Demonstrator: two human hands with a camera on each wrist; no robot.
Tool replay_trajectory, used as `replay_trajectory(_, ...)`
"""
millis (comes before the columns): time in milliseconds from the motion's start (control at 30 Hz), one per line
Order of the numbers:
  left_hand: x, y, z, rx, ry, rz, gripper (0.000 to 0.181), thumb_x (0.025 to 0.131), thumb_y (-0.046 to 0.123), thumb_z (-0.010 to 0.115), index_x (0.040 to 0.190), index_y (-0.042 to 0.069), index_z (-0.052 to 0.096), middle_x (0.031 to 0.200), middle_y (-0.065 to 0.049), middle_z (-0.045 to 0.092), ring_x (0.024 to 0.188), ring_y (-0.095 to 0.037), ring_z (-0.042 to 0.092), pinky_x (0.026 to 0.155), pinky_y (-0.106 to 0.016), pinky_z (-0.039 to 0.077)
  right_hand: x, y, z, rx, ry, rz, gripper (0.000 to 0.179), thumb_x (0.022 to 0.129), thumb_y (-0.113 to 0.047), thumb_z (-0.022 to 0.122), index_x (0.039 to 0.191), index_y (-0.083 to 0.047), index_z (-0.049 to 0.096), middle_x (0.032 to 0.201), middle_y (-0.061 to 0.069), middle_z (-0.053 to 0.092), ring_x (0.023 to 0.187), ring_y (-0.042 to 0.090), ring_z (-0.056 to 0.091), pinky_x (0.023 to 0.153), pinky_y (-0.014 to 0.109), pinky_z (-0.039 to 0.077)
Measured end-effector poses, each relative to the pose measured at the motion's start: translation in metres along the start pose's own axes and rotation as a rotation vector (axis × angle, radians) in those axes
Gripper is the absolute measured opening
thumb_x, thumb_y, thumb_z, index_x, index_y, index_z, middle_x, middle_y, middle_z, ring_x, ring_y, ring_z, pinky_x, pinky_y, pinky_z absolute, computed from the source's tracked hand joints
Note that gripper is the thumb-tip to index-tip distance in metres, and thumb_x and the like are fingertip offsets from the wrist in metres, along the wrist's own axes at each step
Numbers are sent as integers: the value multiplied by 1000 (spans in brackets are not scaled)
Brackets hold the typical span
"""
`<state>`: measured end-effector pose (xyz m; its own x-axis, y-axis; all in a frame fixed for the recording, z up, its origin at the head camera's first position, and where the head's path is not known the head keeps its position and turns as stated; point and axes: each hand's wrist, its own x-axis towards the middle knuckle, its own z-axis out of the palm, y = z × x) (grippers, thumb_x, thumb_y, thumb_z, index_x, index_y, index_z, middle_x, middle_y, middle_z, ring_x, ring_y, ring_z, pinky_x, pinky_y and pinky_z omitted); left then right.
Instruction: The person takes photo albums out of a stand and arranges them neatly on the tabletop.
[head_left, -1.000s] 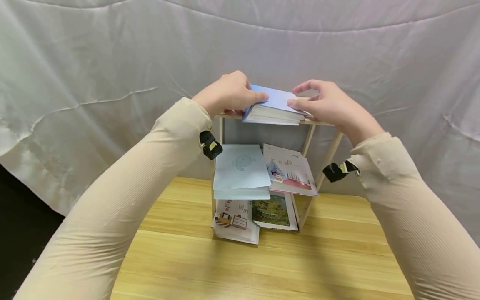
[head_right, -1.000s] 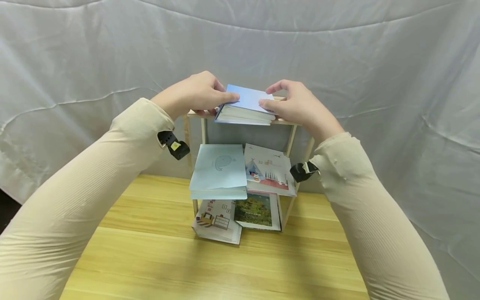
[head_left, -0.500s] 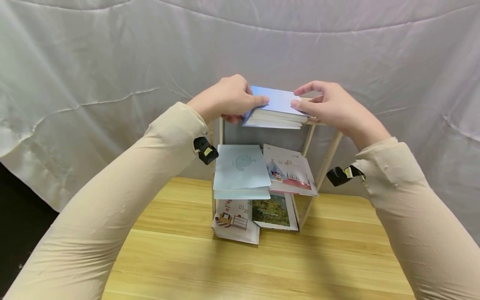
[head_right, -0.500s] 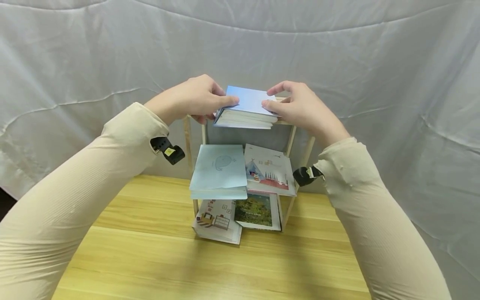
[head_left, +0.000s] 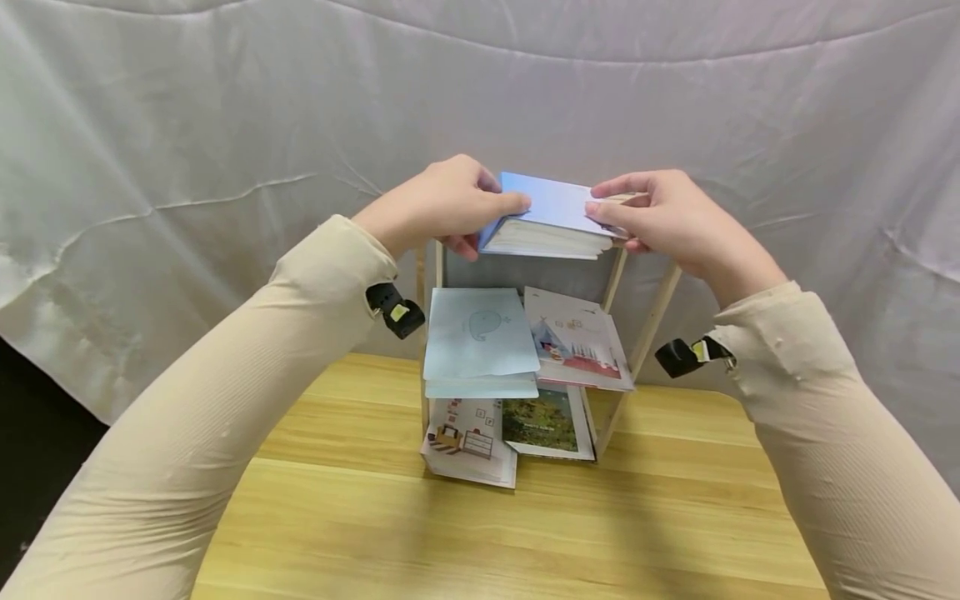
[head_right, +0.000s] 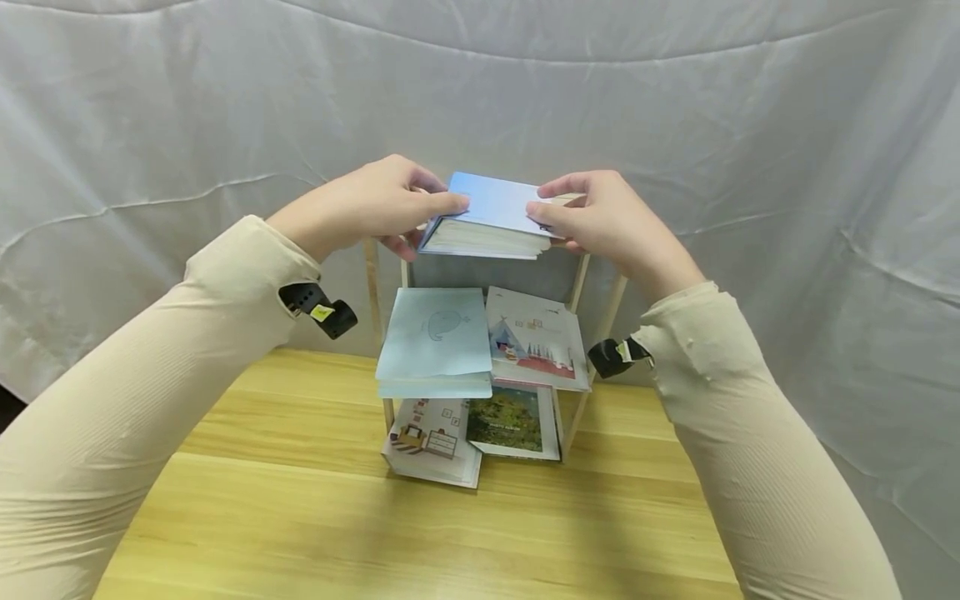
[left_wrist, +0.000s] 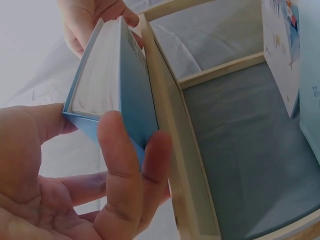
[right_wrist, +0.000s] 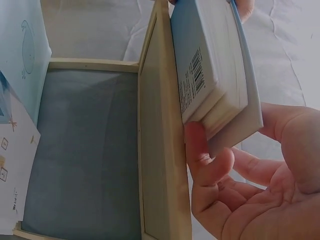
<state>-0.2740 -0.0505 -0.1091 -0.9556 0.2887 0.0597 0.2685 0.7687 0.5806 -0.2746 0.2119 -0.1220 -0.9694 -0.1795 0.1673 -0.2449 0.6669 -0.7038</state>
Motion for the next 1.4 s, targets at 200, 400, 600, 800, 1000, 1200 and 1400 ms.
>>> replay_trajectory(200,-6,-3,0,-33,-8,10,53,106,55,61,140,15,60,107,-9,65,59,-11,63,69,-26,64,-3,0,2,18,0,3,60,104,-41,70,151,-6,59,105,-4,73,79,4,61,65,19,56)
replay_trajectory(400,-13,-4,0,-51,-8,23,62,104,57,64,149,15,54,96,-8,67,61,-11,63,71,-26,64,-8,0,4,43,-18,-5,61,105,-39,69,154,-4,56,112,-1,74,82,1,67,72,18,62)
replay_trajectory(600,-17,-8,3,-70,-5,46,69,103,56,66,155,15,48,108,-8,70,65,-12,68,72,-27,64,-14,4,9,70,-27,-21,61,105,-38,69,155,-5,55,126,7,71,93,0,68,80,20,64)
replay_trajectory(800,-19,-12,6,-92,-1,60,70,103,54,68,157,16,47,128,-8,68,65,-12,66,69,-26,63,-17,8,11,83,-19,-46,60,106,-35,69,156,-6,53,126,3,71,99,-1,67,81,19,63)
replay_trajectory(1000,-21,-14,10,-118,10,73,72,102,53,70,158,16,47,130,-9,68,67,-13,67,67,-25,63,-19,14,10,83,-12,-63,64,106,-36,68,159,-6,50,121,-2,72,97,-4,68,82,16,61)
replay_trajectory(1200,-24,-15,14,-148,6,105,72,101,52,71,158,17,47,128,-8,70,72,-17,71,71,-28,64,-24,22,12,133,13,-71,62,107,-32,68,159,-4,50,112,-10,73,91,-4,70,81,17,62)
replay_trajectory(1400,-29,-18,18,-169,26,124,70,100,51,74,156,17,49,118,-8,69,70,-20,73,73,-31,64,-30,25,15,148,30,-77,59,106,-31,68,158,-6,52,104,-13,70,88,-1,68,77,18,59)
